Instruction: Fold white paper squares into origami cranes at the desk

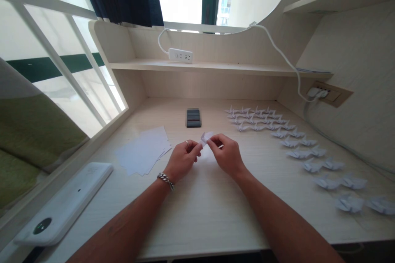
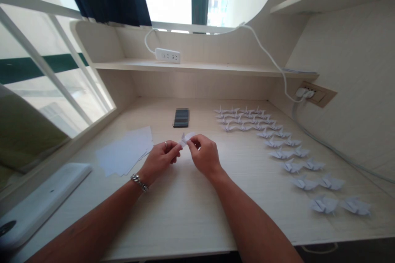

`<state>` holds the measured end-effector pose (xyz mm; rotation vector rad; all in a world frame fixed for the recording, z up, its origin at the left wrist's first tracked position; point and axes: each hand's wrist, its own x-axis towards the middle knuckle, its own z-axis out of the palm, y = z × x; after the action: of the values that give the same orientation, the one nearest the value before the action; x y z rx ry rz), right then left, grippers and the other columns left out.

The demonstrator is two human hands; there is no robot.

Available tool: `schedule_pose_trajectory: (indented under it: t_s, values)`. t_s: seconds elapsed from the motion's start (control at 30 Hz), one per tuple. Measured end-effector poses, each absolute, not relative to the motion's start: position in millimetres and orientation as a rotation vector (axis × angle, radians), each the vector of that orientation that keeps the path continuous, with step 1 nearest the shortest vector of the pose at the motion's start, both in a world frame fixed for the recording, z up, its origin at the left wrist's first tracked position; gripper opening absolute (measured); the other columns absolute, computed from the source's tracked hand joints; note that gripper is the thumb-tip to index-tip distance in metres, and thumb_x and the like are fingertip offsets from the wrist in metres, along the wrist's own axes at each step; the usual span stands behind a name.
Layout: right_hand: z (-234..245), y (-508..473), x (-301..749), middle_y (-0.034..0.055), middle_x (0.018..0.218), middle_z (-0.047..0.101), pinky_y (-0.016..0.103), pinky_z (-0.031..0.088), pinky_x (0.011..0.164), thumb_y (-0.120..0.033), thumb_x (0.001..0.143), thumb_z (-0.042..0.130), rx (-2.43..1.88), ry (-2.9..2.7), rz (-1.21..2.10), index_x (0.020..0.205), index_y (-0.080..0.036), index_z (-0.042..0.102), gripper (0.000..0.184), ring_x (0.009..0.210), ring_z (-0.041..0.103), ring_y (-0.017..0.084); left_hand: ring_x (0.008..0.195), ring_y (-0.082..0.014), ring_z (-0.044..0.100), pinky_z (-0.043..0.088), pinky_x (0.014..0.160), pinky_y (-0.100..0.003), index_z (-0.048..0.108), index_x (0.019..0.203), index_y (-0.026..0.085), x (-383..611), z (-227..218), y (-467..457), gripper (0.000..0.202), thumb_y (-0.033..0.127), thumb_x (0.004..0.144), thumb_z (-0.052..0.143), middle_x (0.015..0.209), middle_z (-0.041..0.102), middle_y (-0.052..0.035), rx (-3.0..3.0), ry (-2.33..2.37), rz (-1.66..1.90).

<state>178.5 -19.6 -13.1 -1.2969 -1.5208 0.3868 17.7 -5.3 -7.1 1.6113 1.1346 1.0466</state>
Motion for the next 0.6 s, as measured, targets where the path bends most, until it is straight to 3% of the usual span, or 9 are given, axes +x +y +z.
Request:
schedule_pose_trajectory:
  t_s: [0.37, 0.6]
  values:
    - [-24.9, 0.7, 211.4, 0.0045, 0.074, 0.07, 0.029, 0.044, 0.069, -0.041, 0.082, 0.056, -1.578, -1.342, 0.231, 0.077, -0.02, 0.067, 0.025, 0.07, 0.062, 0.019, 0.053, -0.0146, 0.053, 0.039, 0.054, -0.026, 0.062, 0.067, 0.018, 14.3, -12.3, -4.2, 0.027, 0.043, 0.079, 0.059, 0.062, 0.065, -0.0017, 1.779, 1.155, 0.89]
    - [-37.2, 8.6, 248.0, 0.0072, 0.083, 0.073, 0.03, 0.044, 0.076, -0.037, 0.083, 0.054, -1.893, -1.243, 0.15, 0.082, -0.021, 0.071, 0.023, 0.08, 0.065, 0.021, 0.056, -0.0173, 0.054, 0.036, 0.056, -0.027, 0.064, 0.063, 0.021, 12.7, -12.1, -4.0, 0.029, 0.044, 0.078, 0.059, 0.061, 0.065, -0.0012, 1.929, 1.16, 0.859]
